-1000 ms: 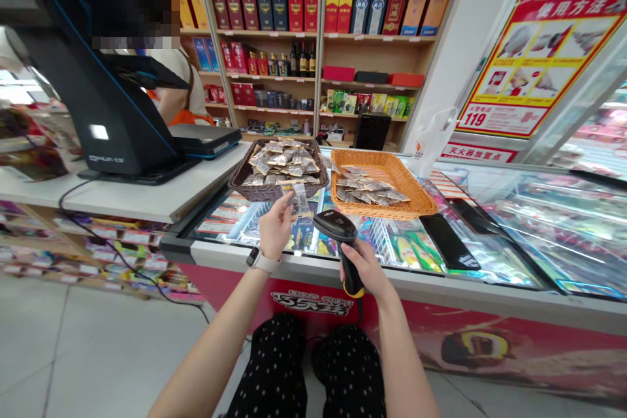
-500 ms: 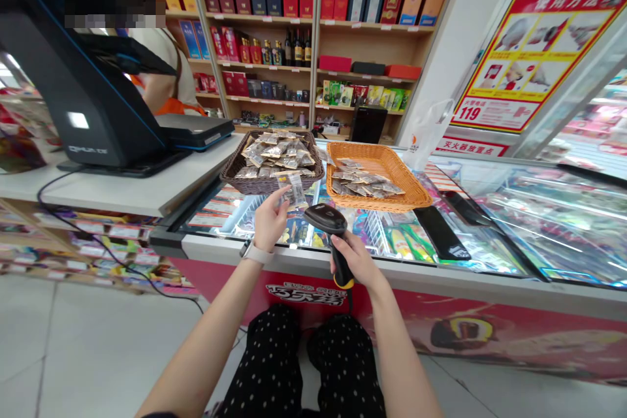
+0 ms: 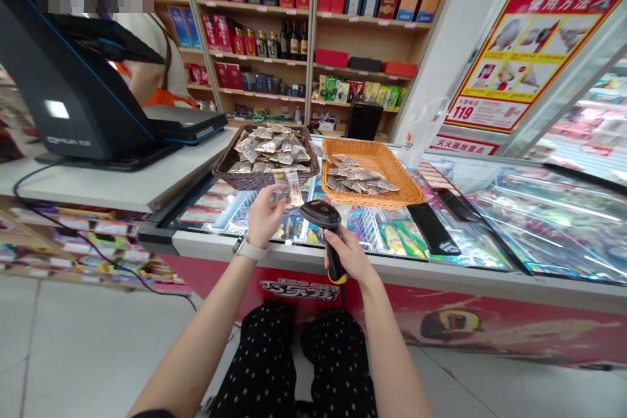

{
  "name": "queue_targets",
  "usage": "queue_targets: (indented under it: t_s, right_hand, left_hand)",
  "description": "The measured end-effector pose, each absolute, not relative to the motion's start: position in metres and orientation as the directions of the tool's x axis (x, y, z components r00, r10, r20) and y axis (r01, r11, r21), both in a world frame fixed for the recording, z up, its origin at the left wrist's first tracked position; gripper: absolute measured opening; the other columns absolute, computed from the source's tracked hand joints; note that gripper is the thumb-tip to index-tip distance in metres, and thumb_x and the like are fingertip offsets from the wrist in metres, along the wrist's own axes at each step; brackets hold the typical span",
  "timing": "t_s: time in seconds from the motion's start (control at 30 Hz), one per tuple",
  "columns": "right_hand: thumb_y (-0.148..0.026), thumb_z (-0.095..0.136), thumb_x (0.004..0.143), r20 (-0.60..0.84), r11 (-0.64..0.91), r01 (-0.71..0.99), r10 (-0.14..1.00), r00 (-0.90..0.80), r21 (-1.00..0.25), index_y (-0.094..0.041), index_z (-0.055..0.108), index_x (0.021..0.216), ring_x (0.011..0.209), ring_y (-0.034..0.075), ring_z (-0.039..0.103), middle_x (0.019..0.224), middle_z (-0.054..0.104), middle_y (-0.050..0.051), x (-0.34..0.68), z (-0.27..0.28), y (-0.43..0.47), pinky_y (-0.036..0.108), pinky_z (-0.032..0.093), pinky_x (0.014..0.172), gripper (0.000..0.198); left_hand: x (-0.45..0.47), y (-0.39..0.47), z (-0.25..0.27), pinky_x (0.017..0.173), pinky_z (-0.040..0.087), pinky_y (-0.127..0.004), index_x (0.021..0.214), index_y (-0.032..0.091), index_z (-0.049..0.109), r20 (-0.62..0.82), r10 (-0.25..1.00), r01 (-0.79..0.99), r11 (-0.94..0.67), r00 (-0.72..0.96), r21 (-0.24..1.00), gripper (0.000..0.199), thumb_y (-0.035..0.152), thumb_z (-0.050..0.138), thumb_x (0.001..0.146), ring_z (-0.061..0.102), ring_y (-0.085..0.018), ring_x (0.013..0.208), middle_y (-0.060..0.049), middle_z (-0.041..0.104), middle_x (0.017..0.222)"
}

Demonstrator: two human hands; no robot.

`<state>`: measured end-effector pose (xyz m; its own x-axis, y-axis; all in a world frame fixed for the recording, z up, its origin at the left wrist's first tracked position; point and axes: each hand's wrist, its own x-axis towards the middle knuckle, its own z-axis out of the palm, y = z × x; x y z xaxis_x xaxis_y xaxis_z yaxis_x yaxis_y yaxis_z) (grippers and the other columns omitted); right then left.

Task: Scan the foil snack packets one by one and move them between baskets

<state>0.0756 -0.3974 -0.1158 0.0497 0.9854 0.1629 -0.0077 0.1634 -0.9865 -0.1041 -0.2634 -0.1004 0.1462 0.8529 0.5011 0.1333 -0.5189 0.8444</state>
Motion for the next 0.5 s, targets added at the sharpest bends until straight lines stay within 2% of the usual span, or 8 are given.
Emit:
queue_targets:
  t_s: [0.33,0.5]
  right_hand:
    - [-0.06,0.066,0.087,0.188,0.193,-0.047,0.978,0.091,-0.98,-0.021,0.058,0.088,0.034,0.013,0.058,0.042,0.06,-0.008,0.074,-0.115,-0.397,0.019,0.045,0.038,0.039]
    - [-0.07,0.068,0.08,0.195,0.221,-0.109,0.959,0.208,-0.969,-0.022,0.057,0.086,0.035,0.014,0.058,0.043,0.059,-0.007,0.071,-0.109,-0.398,0.02,0.044,0.037,0.05]
  left_hand:
    - [-0.105,-0.264,-0.1,0.06,0.059,-0.025,0.113,0.019,0.064,0.514,0.851,0.143,-0.524,0.103,0.839,0.031,0.032,0.064,0.085,0.07,-0.014,0.069,-0.011,0.066,0.125]
    - [-0.107,-0.267,-0.085,0.055,0.052,-0.024,0.101,0.017,0.067,0.51,0.86,0.125,-0.506,-0.004,0.854,0.031,0.039,0.069,0.08,0.062,-0.011,0.062,-0.008,0.07,0.106]
